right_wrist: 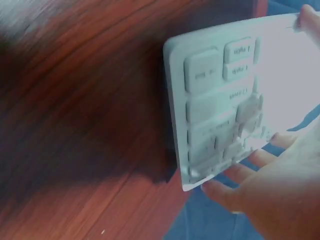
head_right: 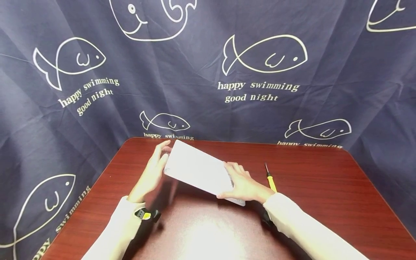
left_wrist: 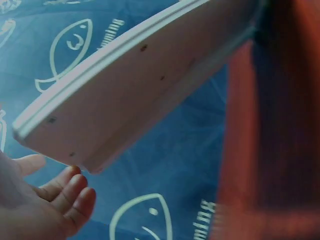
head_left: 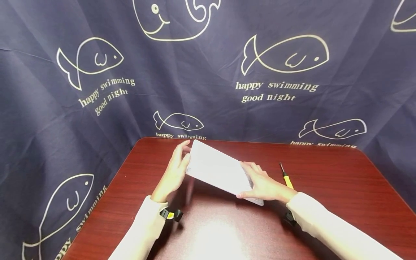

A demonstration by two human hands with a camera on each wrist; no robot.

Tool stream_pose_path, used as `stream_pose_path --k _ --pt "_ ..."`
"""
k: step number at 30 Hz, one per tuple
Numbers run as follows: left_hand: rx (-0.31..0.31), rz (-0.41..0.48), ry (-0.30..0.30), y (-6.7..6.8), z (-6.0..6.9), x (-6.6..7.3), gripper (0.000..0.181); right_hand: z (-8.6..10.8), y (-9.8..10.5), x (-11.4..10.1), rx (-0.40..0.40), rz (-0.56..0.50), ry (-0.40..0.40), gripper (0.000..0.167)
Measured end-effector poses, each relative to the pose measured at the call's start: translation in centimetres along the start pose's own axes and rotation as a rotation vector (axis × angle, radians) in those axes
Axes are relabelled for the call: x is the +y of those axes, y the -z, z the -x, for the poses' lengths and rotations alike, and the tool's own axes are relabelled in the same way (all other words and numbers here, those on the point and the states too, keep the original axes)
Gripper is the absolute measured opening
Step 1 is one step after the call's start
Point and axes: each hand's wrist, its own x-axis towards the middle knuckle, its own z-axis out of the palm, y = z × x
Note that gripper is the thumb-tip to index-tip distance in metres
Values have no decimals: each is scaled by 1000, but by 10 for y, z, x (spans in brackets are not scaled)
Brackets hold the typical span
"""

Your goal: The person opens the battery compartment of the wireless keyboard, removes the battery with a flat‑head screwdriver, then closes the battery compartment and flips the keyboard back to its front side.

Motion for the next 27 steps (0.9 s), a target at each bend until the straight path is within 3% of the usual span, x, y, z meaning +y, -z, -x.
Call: stream_pose_path --k 3,9,12,14,18,22,27 --pt "27 64 -66 5 -6 15 44 -2 -1 -6 10 -38 24 112" --pt "44 146 -151 13 -15 66 42 -7 -4 -19 2 -89 40 108" --pt "45 174 -211 14 -19 78 43 -9 -5 -25 -20 -130 22 108" --pt "48 184 -259 13 -21 80 43 -10 -7 -27 -27 -145 16 108" --pt "48 196 -325 8 -26 71 44 -12 -11 -30 -33 -165 19 108" --pt "47 179 -348 5 -29 61 46 -15 -15 -31 -29 -206 54 107" --pt "45 170 -365 3 -30 63 48 -18 -20 -33 -18 -256 98 107"
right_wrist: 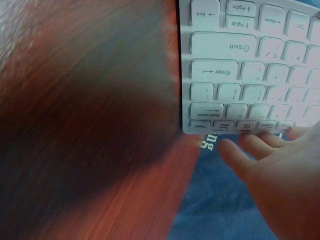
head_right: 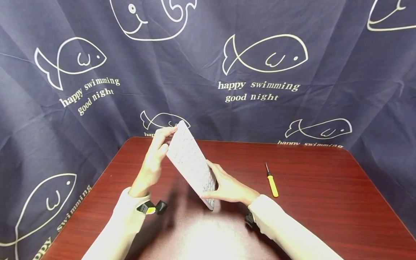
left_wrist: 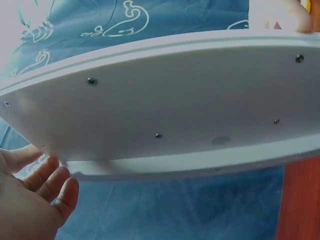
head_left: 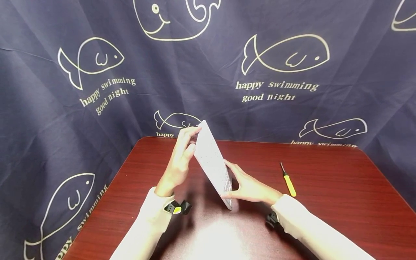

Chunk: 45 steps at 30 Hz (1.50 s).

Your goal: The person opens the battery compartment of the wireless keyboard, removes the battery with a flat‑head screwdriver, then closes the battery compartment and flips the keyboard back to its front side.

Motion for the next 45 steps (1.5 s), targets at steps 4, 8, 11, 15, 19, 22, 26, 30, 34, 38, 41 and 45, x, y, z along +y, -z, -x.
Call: stream_pose_path --k 4,8,11,15,19,22,26,30,34,38,41,45 --pt "-9 7 2 -3 -1 4 56 -2 -3 -1 -5 -30 23 108" --pt "-28 7 5 -5 -1 8 57 -4 -5 -2 -14 -71 43 109" --pt "-40 -6 8 -7 -1 10 56 -4 -4 -2 -17 -75 45 109" --pt "-54 -21 17 -9 -1 11 59 -2 -1 -3 5 -37 47 108" --pt "-72 -26 13 -12 -3 11 64 -1 5 -6 40 -39 64 108" --pt "-81 -33 4 -13 -3 10 65 -1 10 -14 73 -79 113 106" --pt "-99 -28 21 -14 -4 8 67 1 21 -40 117 -135 193 104" --pt "-126 -24 56 -16 -3 8 71 2 30 -59 142 -156 219 105" --pt "-144 -13 55 -19 -3 6 72 0 34 -63 176 -161 252 106" --pt "-149 18 70 -22 -1 5 76 -2 37 -65 202 -177 292 105" --pt "-147 34 119 -23 1 5 80 -3 39 -66 214 -186 309 106" --pt "-155 43 166 -25 3 5 82 -5 40 -69 235 -184 338 107"
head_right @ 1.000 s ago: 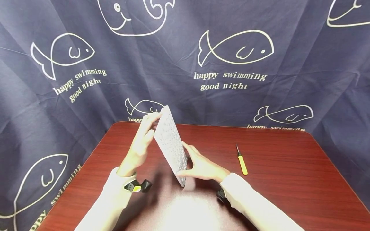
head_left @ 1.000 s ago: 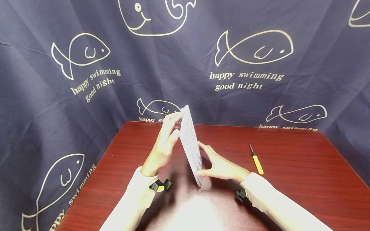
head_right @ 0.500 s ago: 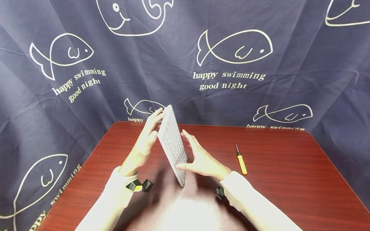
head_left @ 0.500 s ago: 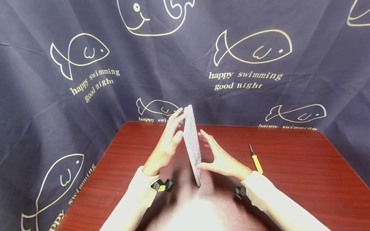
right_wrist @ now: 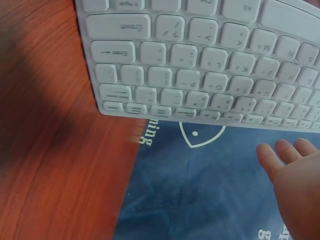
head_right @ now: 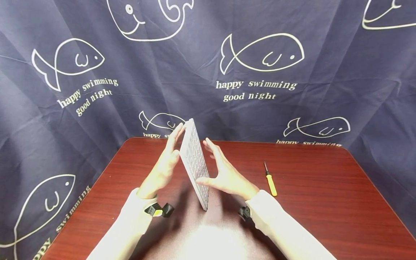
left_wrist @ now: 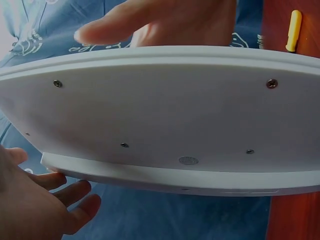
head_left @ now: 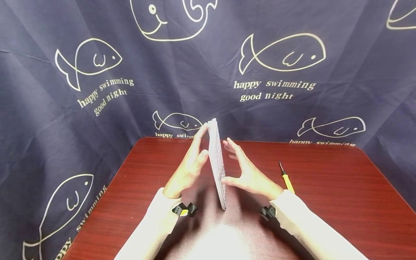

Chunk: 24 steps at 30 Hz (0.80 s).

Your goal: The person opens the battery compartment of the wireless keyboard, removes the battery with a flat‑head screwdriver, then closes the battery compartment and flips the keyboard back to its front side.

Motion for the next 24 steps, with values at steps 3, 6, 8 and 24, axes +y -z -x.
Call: stream_pose_path --k 3,6,8,24 --pt "-10 4 15 -2 1 -1 81 -2 0 -1 11 -4 15 107" --pt "-20 8 12 -4 2 -3 80 -4 0 -2 16 -3 22 106" --pt "-28 9 11 -5 3 -4 80 -5 1 -3 16 2 25 106" --pt "-48 7 10 -21 3 -16 76 -10 16 -6 13 25 41 106"
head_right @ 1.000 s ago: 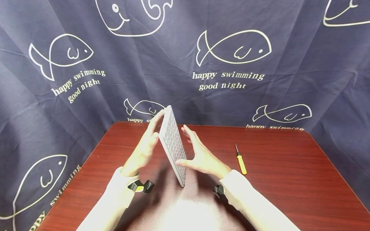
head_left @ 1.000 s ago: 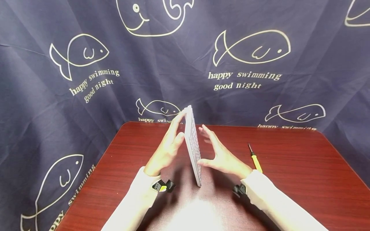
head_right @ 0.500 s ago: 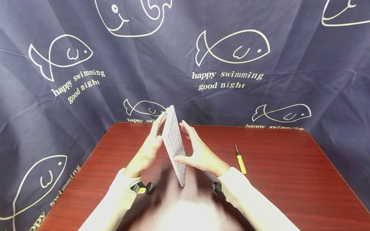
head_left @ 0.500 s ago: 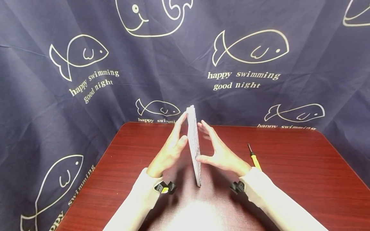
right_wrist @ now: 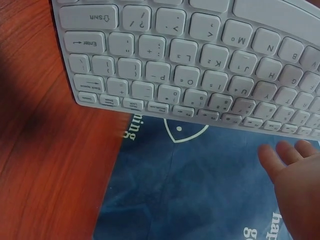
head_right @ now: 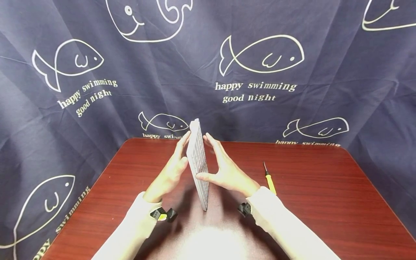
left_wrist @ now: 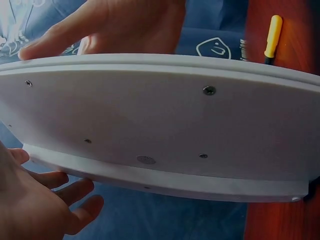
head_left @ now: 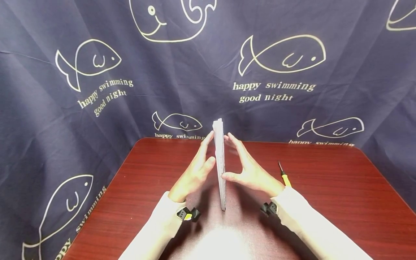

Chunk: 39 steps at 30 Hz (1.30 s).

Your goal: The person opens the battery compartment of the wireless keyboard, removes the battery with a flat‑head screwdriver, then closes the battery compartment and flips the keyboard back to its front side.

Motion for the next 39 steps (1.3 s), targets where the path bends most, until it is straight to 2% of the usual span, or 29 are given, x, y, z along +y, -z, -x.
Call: stream_pose_path --k 8,20,28,39 --pt "-27 -39 22 -5 4 -3 74 -2 7 -5 0 3 2 105" --pt "-93 -111 98 -17 20 -11 66 -4 16 -13 17 8 -23 106" --pt "-122 -123 153 -23 25 -15 66 -6 23 -19 33 10 13 103" --pt "-169 -140 182 -31 30 -20 66 -7 36 -23 45 30 66 96"
